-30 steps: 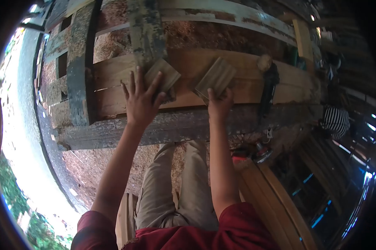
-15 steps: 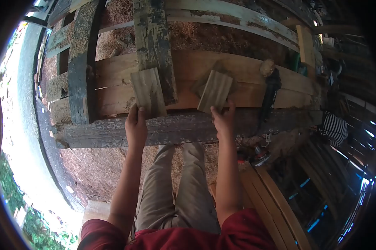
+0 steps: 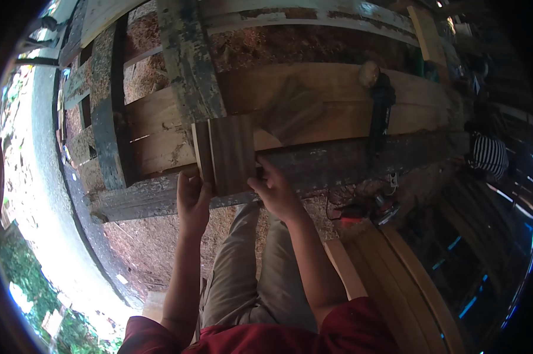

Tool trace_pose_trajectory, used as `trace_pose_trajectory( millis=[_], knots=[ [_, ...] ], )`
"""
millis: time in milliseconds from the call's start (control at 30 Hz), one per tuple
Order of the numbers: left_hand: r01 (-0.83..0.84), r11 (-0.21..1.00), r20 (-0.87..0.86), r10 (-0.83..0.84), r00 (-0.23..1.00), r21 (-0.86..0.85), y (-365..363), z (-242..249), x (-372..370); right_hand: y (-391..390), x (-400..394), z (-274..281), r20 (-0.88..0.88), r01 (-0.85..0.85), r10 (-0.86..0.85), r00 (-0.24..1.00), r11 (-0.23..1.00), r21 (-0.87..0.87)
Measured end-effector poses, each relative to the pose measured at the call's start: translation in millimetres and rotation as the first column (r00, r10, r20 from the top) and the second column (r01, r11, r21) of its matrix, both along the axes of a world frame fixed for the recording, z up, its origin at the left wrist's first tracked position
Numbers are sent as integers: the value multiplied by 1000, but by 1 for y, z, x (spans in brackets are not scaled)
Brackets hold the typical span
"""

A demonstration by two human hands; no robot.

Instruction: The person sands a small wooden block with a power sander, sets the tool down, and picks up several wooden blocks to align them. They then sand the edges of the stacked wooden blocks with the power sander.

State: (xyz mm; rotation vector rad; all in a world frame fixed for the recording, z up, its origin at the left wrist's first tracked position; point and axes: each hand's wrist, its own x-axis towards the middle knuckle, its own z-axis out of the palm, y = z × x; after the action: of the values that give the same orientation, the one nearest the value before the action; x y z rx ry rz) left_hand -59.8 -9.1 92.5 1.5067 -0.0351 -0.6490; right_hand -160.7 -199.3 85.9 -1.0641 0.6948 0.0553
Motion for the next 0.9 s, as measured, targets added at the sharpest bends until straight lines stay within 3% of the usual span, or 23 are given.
trace_pose_trajectory(
  millis=[133,233,333,400,533,633,733,833,900],
  knots=[
    [42,995,-47,-47,998,-92,-17,14,-8,-7,-11,3,0,-36,37,999,996,-80],
    [123,977,-77,-138,987,-175,-31,17,-18,-16,-26,-13,63,-131,167,984,916,-380],
    [260,959,46,-256,966,-113,-47,14,-29,-26,-30,0,50,-7,4,999,999,50],
    [414,909,218,-414,884,45,-57,16,-23,-35,-40,-6,73,65,-71,995,995,78],
    [508,841,279,-541,793,187,-76,19,-28,-41,-57,-9,6,209,-210,978,974,85],
    [299,950,-75,-305,949,-87,-88,16,-46,-59,-64,2,-11,74,-75,997,997,-33],
    [408,911,-37,-411,911,-61,-87,3,-37,-67,-68,1,6,80,-80,997,997,-15],
    [270,958,-72,-278,958,-96,-104,-2,-32,-71,-74,2,-29,-30,31,999,999,30],
    [280,933,-95,-307,947,-224,-119,1,-23,-64,-81,-7,28,-40,38,999,997,67]
  ],
)
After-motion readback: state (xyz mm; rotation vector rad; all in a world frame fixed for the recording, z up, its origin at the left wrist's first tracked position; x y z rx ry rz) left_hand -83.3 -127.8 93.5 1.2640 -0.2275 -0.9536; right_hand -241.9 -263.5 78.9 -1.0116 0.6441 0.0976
